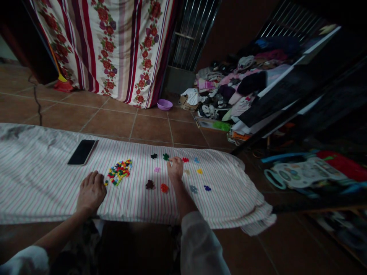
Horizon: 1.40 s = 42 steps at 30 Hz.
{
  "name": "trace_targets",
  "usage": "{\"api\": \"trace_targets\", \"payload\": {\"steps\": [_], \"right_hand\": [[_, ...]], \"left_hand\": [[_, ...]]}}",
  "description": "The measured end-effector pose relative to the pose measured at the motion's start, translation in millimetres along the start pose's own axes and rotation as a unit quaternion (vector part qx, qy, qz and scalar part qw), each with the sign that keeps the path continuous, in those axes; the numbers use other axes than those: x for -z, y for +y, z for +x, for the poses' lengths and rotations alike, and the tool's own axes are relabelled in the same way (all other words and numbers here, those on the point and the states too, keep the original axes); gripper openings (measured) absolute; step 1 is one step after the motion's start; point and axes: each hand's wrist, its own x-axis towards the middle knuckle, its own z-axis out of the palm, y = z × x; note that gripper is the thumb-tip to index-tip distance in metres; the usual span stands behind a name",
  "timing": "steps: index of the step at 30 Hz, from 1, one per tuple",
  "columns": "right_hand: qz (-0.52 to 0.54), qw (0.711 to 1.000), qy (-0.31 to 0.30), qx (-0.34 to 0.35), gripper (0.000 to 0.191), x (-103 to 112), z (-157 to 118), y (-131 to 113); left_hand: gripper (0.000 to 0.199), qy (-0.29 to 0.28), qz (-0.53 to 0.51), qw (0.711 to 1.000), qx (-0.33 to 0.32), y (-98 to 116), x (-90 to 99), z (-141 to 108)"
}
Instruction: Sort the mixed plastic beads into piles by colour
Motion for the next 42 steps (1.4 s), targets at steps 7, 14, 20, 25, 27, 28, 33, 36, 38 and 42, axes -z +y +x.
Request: {"api": "trace_targets", "payload": {"steps": [7,14,20,25,27,28,33,36,38,42], "right_hand": [[-0.039,0.999,-0.036,0.013,0.017,-16.6,20.8,6.9],[-0.064,0.996,-0.059,0.017,0.016,-31.0,35.1,4.1],[-0.073,0.995,-0.053,0.029,0.016,-37.0,32.5,7.9],[-0.052,0.997,-0.050,0.026,0.019,-36.0,30.5,7.2],[-0.041,0.998,-0.045,0.027,0.019,-34.2,30.2,4.7],[-0.035,0.998,-0.043,0.027,0.019,-33.1,29.8,2.7],[-0.004,0.998,-0.048,0.037,0.022,-25.8,23.2,-15.2],[0.016,0.996,-0.073,0.047,0.024,-23.3,16.9,-29.8],[0.039,0.993,-0.100,0.054,0.027,-24.2,14.1,-39.2],[0.046,0.985,-0.156,0.051,0.032,-31.4,16.4,-55.0]], "left_hand": [[0.033,0.001,0.021,1.000,-0.020,-4.5,-11.3,-1.6],[0.035,0.001,0.010,1.000,-0.014,-3.3,-11.6,-1.5],[0.034,-0.002,0.008,1.000,-0.016,-3.1,-10.1,-0.5],[0.033,-0.001,0.011,1.000,-0.014,-2.1,-7.8,-0.6],[0.032,-0.001,0.009,1.000,-0.012,-1.7,-7.4,-0.8],[0.032,-0.001,0.008,1.000,-0.010,-1.6,-7.3,-0.8],[0.032,-0.004,-0.003,1.000,0.002,-0.8,-7.0,-0.3],[0.033,-0.007,-0.019,1.000,0.007,-0.5,-6.9,-0.2],[0.035,-0.006,-0.032,0.999,0.009,-0.5,-7.1,-0.3],[0.035,0.002,-0.029,1.000,0.007,-0.8,-7.3,-0.5]]}}
